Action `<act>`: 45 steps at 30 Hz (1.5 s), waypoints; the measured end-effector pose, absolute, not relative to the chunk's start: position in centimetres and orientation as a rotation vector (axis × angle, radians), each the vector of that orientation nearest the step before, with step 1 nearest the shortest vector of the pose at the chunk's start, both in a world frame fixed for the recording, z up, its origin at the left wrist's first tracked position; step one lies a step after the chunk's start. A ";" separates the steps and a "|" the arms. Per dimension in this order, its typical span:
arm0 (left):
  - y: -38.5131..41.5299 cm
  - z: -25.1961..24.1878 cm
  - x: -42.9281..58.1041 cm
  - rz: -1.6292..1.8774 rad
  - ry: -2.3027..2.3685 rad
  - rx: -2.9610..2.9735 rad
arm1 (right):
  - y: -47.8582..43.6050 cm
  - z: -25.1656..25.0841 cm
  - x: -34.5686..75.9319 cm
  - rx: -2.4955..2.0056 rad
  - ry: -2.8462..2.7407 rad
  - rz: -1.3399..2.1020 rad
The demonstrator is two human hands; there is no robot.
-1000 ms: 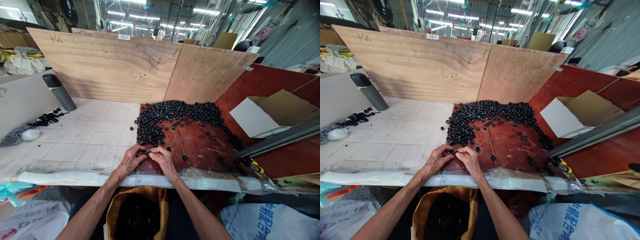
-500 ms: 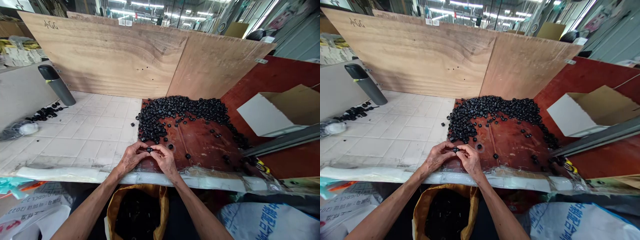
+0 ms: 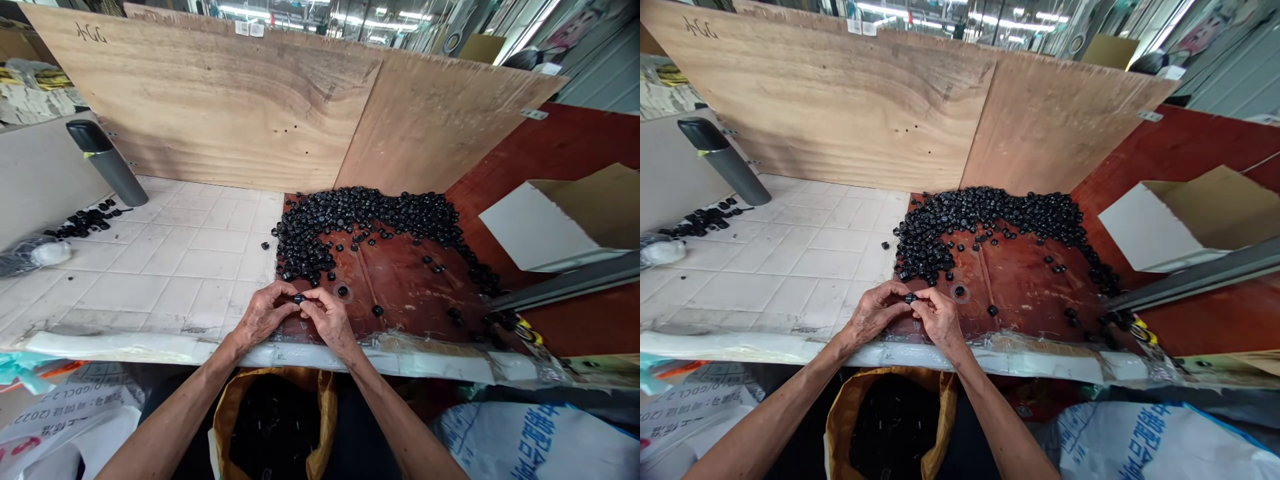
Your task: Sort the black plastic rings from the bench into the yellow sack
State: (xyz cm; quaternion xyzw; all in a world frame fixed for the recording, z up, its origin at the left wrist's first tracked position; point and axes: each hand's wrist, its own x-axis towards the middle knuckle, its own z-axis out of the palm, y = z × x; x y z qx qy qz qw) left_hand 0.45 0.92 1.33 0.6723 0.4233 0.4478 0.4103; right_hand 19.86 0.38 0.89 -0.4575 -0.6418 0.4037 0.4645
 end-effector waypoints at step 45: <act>-2.7 2.3 0.2 1.123 1.037 1.684 | -4.4 2.2 17.8 -1.194 -1.342 1.190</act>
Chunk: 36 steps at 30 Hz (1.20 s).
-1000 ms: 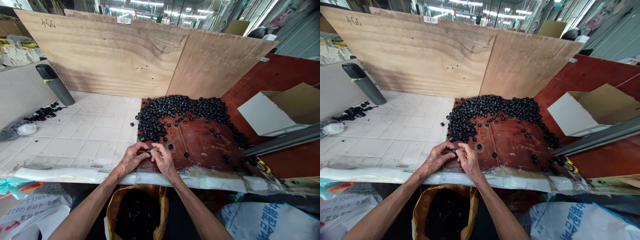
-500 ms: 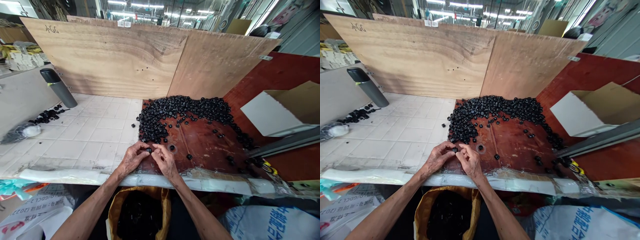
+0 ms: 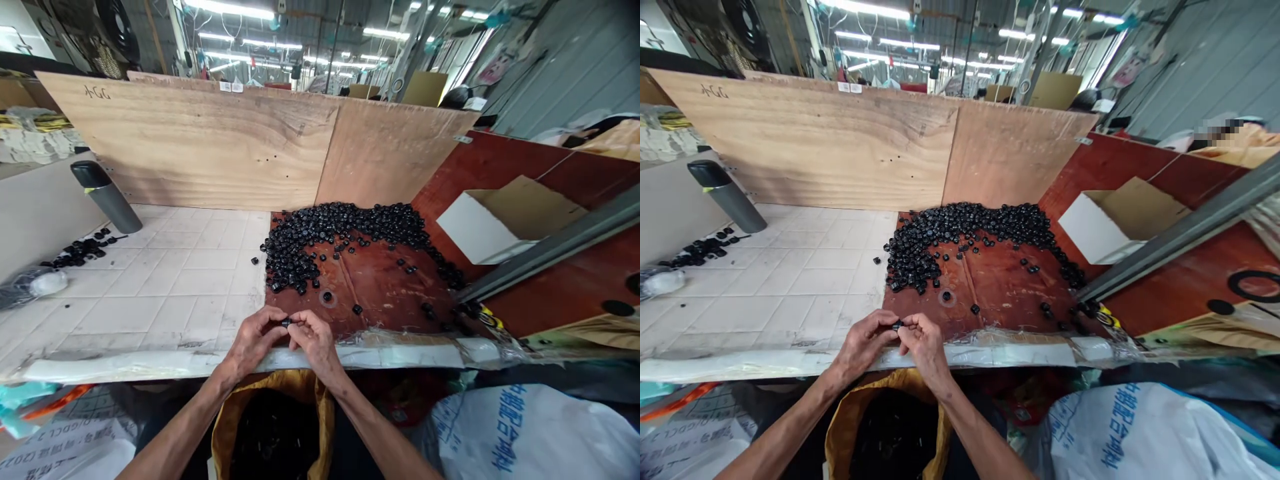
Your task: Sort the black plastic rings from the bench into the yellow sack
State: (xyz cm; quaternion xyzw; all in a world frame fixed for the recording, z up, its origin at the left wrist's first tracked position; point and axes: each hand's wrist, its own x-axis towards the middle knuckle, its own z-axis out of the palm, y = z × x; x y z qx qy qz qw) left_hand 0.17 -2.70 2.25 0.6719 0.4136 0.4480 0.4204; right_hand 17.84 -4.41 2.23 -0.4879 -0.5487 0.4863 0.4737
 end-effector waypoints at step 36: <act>0.4 0.5 -0.6 1.093 1.564 1.684 | 0.9 -0.3 23.9 -1.137 -2.076 0.447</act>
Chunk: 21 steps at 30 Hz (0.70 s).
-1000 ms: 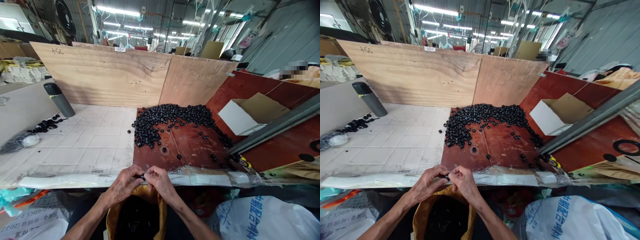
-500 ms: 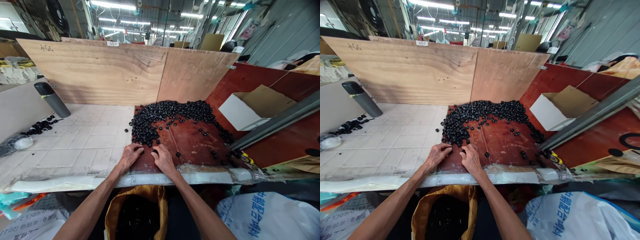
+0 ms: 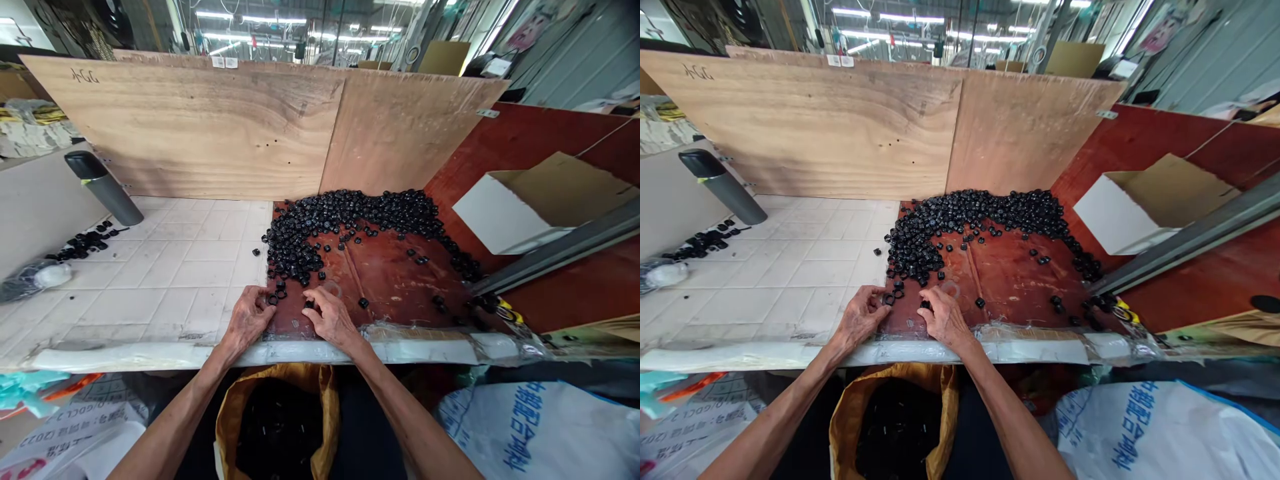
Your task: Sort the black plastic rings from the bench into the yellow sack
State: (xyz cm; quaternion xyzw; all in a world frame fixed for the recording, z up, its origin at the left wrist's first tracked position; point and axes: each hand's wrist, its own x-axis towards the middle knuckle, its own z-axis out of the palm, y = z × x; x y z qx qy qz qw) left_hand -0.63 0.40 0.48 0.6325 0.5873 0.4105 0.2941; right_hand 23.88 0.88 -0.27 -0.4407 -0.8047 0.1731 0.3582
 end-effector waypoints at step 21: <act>0.3 1.0 0.0 1.126 1.224 1.461 | 0.9 0.5 19.3 -1.117 -1.572 1.099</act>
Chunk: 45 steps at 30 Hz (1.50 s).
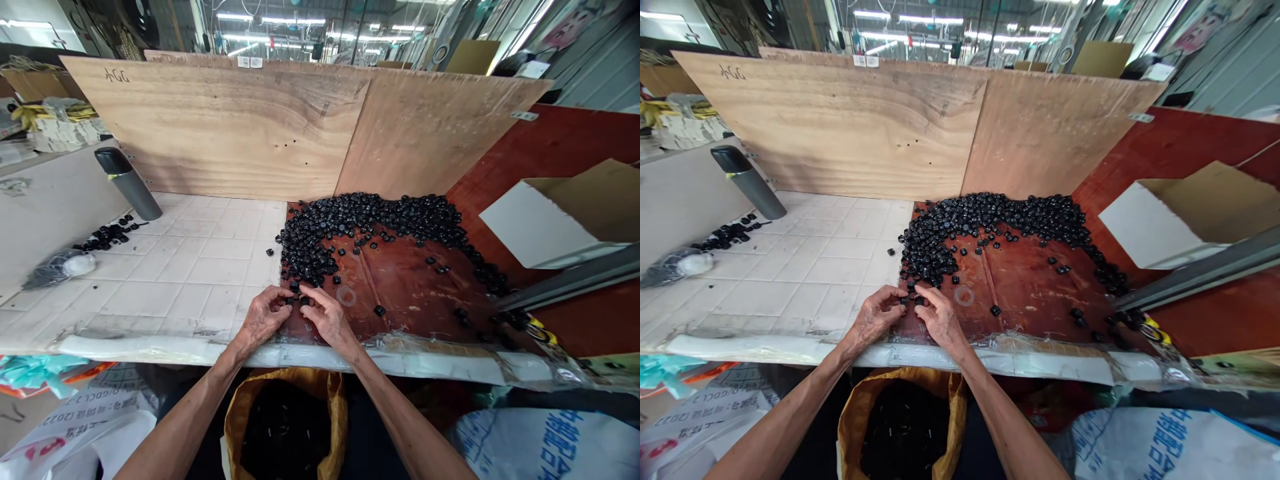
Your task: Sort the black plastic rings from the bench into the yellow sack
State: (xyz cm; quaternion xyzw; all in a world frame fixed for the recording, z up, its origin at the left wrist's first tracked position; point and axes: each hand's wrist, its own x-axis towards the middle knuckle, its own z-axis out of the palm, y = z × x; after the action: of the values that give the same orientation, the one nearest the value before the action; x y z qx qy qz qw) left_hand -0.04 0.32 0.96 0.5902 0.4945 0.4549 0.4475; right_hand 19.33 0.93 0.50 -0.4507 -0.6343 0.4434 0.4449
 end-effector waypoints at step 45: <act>-0.4 0.7 0.1 1.311 1.011 1.406 | -0.2 0.7 18.5 -0.997 -1.842 0.641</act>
State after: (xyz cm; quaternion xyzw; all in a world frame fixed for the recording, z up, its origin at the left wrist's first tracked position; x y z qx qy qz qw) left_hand 0.15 -0.45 0.70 0.5728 0.4117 0.5341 0.4660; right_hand 18.55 -0.23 0.73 -0.4045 -0.7477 0.2600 0.4579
